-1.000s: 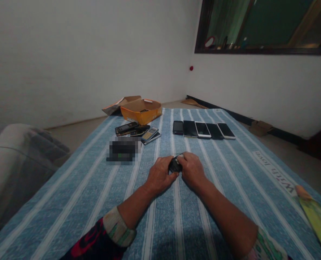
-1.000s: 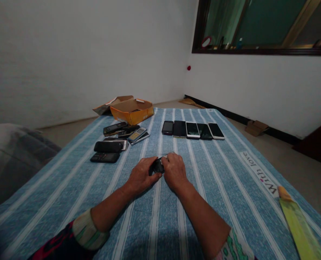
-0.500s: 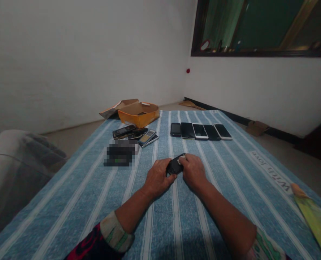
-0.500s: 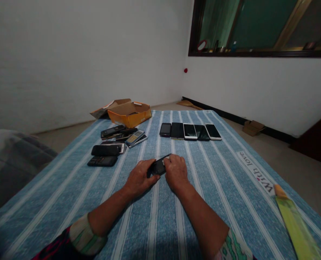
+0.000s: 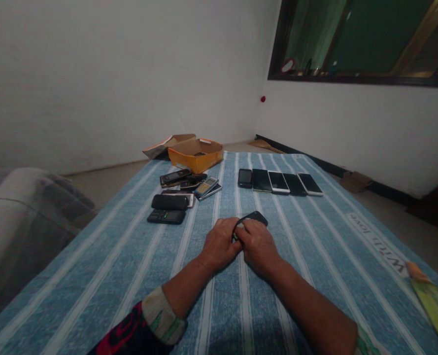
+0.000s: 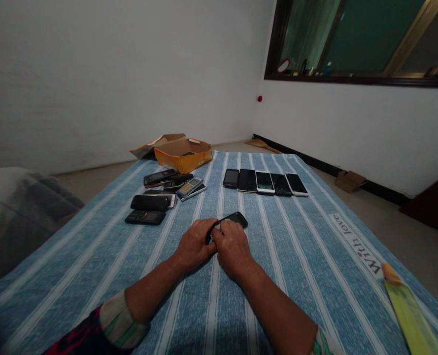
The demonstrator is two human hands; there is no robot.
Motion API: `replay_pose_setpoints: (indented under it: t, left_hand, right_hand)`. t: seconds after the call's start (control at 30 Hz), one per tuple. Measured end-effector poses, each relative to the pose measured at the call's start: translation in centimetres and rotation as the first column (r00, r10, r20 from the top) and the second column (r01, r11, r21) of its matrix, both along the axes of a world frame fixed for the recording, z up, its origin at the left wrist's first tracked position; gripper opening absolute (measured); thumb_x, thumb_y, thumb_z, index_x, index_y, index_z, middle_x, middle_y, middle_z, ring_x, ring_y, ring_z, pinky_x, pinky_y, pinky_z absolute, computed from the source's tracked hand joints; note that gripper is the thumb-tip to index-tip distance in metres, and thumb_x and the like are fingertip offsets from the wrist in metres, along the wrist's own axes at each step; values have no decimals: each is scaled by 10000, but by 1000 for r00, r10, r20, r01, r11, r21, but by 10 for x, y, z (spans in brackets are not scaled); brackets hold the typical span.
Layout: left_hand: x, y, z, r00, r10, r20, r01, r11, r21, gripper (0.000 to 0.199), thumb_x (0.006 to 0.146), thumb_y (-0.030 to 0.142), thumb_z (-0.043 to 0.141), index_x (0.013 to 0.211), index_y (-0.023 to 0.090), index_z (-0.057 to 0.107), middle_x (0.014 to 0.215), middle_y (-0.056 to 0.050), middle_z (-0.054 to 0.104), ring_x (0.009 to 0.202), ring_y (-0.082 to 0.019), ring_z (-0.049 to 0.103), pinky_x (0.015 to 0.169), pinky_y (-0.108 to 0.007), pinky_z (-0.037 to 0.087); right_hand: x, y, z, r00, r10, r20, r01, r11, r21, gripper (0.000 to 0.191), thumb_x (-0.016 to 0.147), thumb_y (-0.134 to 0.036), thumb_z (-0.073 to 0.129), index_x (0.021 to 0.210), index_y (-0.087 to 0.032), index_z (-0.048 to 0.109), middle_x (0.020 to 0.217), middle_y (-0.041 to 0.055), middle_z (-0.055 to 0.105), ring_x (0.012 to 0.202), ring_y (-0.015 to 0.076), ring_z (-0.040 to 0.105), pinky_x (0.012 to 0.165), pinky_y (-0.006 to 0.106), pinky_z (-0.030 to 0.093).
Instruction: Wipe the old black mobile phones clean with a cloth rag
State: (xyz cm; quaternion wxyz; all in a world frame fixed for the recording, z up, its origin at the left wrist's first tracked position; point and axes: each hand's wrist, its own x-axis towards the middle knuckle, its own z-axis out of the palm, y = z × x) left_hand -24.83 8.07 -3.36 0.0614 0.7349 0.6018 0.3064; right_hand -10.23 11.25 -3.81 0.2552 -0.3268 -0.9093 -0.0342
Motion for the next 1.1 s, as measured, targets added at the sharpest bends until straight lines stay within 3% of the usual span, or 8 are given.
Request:
replay_pose_setpoints:
  t: [0.3, 0.6, 0.9, 1.1]
  left_hand:
    - [1, -2, 2, 1000, -5, 1, 5, 1000, -9, 275, 785, 240, 630, 1052, 188, 593, 1020, -67, 666, 950, -253, 576, 844, -374, 483]
    - [0, -3, 2, 1000, -7, -7, 7, 1000, 6, 386, 753, 242, 678, 1120, 170, 582, 1049, -76, 664, 983, -260, 586, 860, -379, 483]
    - [-2, -3, -3, 1000, -19, 21, 19, 999, 33, 272, 774, 218, 603, 1045, 206, 587, 1013, -49, 659, 949, -236, 581, 852, -362, 482]
    - [-4, -2, -1, 999, -34, 40, 32, 999, 43, 298, 768, 226, 604, 1066, 216, 582, 1023, -40, 662, 955, -229, 584, 845, -351, 485]
  right_hand:
    - [2, 0, 5, 998, -52, 33, 53, 998, -32, 253, 878, -91, 507, 1048, -175, 675, 972, 97, 620, 924, 225, 514, 798, 331, 366]
    - [16, 9, 9, 970, -236, 66, 239, 970, -44, 206, 858, -88, 535, 960, -175, 691, 902, 91, 607, 880, 228, 518, 767, 328, 350]
    - [4, -2, -2, 1000, 4, -22, -4, 1000, 3, 188, 867, -80, 541, 951, -171, 683, 904, 81, 608, 887, 218, 516, 788, 316, 376]
    - [6, -1, 3, 999, 47, -16, -47, 999, -25, 189, 893, -99, 538, 990, -192, 672, 948, 69, 626, 926, 213, 530, 799, 319, 380]
